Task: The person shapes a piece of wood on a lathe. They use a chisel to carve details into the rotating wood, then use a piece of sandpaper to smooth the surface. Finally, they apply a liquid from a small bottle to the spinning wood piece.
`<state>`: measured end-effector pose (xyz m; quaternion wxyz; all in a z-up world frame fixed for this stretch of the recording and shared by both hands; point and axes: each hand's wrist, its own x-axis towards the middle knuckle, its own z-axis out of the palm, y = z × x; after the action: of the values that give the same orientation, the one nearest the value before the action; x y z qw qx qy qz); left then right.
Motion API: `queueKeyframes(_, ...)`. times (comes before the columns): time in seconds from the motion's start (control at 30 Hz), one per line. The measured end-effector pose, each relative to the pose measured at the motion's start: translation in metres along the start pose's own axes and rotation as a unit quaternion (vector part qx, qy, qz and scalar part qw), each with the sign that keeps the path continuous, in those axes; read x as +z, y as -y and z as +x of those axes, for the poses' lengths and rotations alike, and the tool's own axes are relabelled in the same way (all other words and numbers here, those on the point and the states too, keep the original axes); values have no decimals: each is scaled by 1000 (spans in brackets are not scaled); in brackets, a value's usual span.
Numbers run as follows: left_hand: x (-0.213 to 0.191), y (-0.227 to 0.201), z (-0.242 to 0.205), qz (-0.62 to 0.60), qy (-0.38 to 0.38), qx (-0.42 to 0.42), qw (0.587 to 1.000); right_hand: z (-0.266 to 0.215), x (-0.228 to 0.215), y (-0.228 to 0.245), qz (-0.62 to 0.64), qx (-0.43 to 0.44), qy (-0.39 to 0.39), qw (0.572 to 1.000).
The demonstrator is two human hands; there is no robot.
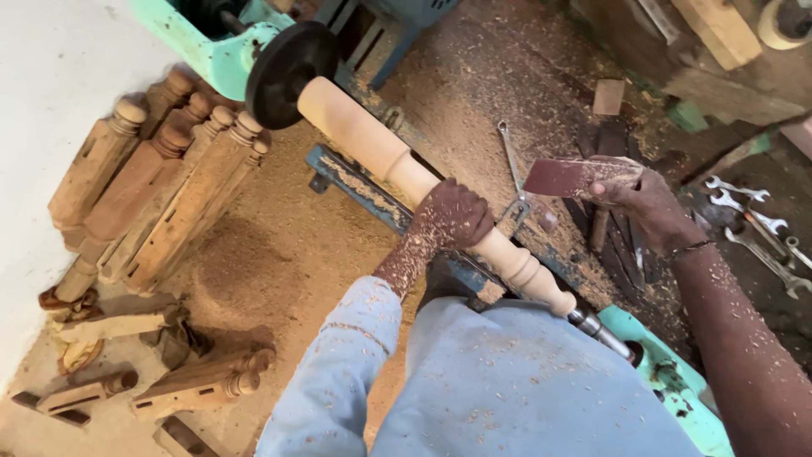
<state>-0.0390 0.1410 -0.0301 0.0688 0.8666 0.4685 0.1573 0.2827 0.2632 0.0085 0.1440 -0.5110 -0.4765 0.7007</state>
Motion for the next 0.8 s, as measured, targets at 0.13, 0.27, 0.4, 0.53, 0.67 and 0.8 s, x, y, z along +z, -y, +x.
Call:
queueKeyframes(0.13,16,-33,7,45,-2,48,998,-6,-11,-8,-50,14,-19,998)
queueKeyframes(0.27,21,-57,14,-12,-37,14,999,-17,-11,-9,-34,12,-7,999)
queueKeyframes(0.4,6,-63,11,-311,-126,-286,898,-19,8,10,-67,-13,9,998)
queueKeyframes(0.53,-39,-55,-26,-561,-273,-500,600,-11,55,46,-229,22,38,973)
queueKeyframes(0.67,-77,-50,-50,-452,-198,-497,714,14,128,84,-342,31,103,934)
queueKeyframes(0.8,-105,-20,-62,-280,-65,-528,799,49,194,113,-405,14,121,906)
